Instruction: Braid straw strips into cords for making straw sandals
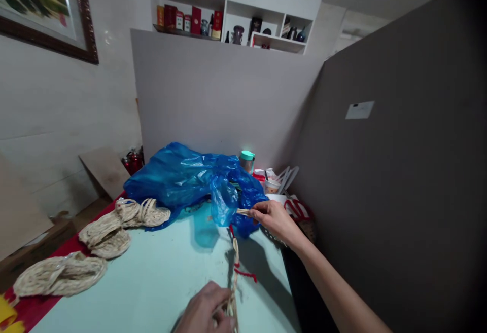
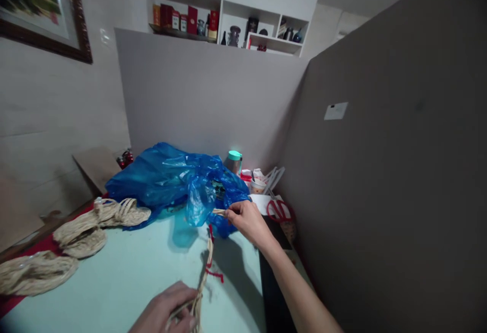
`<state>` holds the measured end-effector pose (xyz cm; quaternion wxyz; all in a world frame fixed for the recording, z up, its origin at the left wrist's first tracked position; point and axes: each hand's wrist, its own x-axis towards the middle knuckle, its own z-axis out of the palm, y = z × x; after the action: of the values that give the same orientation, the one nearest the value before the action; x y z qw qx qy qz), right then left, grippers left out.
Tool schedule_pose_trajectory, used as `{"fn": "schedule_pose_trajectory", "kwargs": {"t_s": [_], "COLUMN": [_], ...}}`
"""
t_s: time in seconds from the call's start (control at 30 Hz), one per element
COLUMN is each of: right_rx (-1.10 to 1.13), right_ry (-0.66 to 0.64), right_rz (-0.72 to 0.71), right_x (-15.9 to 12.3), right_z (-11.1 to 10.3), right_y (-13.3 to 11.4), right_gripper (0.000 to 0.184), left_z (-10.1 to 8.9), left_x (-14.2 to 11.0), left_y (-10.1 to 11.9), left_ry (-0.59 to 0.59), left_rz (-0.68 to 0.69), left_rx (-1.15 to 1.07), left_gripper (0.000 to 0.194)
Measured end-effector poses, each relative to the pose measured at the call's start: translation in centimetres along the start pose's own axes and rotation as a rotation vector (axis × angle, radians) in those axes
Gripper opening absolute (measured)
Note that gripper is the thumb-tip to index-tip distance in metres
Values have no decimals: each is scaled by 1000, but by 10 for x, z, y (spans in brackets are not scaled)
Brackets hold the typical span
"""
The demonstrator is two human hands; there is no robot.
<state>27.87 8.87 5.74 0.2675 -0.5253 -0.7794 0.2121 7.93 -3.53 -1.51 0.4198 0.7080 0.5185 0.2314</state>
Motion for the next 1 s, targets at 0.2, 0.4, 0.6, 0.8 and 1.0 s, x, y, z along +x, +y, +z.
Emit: {"fn": "schedule_pose_trajectory", "kwargs": {"t_s": [0.2,0.4,0.6,0.8,1.0], "right_rx": [127,122,-104,-405,-620], "right_ry": [-120,-161,-87,32,4], "right_rz": [93,72,46,-56,-121], "right_x": [-39,-43,-27,16,70], "right_z": [-6,-6,-4,7,31], "right_y": [18,31,24,6,5], "right_gripper": [27,25,25,22,13], "left_z": [-10,-25,-61,-96,-130], "left_x": [-23,-35,22,120,167], "left_y": [8,29,59,42,12], "left_ry": [-26,13,459,421,600], "left_rz": [43,197,491,456,317], "left_rx": [211,621,892,1099,1131], "left_gripper": [58,54,34,18,39]}}
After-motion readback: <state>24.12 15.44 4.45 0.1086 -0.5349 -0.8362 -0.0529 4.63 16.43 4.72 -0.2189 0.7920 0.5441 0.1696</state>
